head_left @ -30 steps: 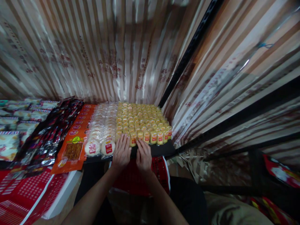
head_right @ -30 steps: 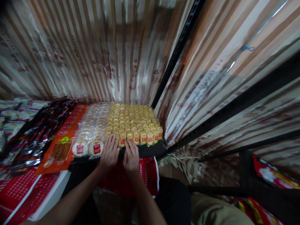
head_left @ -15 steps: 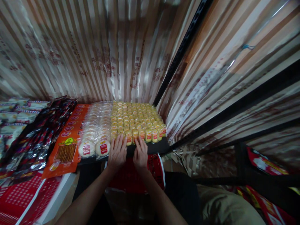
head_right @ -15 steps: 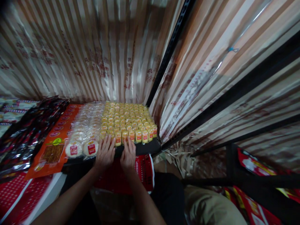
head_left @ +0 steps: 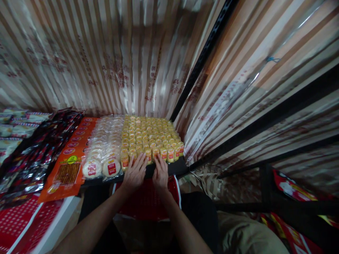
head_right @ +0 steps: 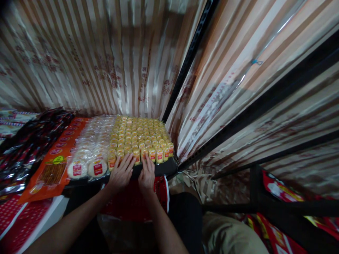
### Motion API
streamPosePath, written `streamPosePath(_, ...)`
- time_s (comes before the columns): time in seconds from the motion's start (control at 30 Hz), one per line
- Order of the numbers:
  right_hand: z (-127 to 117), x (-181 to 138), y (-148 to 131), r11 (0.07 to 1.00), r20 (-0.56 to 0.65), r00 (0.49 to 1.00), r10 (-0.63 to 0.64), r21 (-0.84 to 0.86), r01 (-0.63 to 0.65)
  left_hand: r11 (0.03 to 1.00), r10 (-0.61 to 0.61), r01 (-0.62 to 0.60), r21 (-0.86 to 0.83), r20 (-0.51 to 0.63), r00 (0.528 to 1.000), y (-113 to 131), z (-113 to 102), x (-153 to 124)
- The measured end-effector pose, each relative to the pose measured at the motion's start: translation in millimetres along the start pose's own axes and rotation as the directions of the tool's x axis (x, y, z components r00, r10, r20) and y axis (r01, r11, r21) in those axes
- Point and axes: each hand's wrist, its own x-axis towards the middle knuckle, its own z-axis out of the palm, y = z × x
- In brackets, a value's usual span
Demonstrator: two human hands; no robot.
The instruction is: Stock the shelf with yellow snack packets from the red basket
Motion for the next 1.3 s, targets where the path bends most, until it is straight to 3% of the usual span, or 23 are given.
streamPosePath(0.3,4,-2,16,0.998,0.093,0.995,-0.043,0.045,0.039,0.999,0.038,-0.038,0.013,-0.002,0.999,15,14,25)
streamPosePath(0.47,-15,4,17,0.996,0.114,0.992,-0.046,0.076,0.038,0.998,0.055,-0.055,0.014,0.001,0.998,15,16,22)
streamPosePath(0.63,-34,35,22,1.000,0.016,1.000,0.014,0.027,-0.015,0.982,0.187,-0.187,-0.018,0.022,0.982,20,19,25)
streamPosePath(0.73,-36,68,22,0.999,0.119,0.993,-0.010,-0.035,0.015,0.983,0.181,-0.179,-0.041,0.032,0.983,24,23,31)
streamPosePath(0.93,-22,136,13,0.983,0.413,0.911,0.015,-0.173,0.063,0.989,0.135,-0.131,-0.065,0.062,0.989,28,26,35)
streamPosePath(1.07,2,173,8,0.977,0.605,0.796,0.016,-0.178,0.116,0.990,0.131,-0.125,-0.071,0.089,0.987,28,23,35)
streamPosePath(1.17,25,198,7,0.973,0.678,0.733,0.054,-0.200,0.113,0.987,0.144,-0.137,-0.080,0.088,0.986,28,22,35)
streamPosePath(1.3,55,217,12,0.962,0.699,0.704,0.126,-0.261,0.087,0.987,0.151,-0.144,-0.072,0.100,0.983,28,21,37)
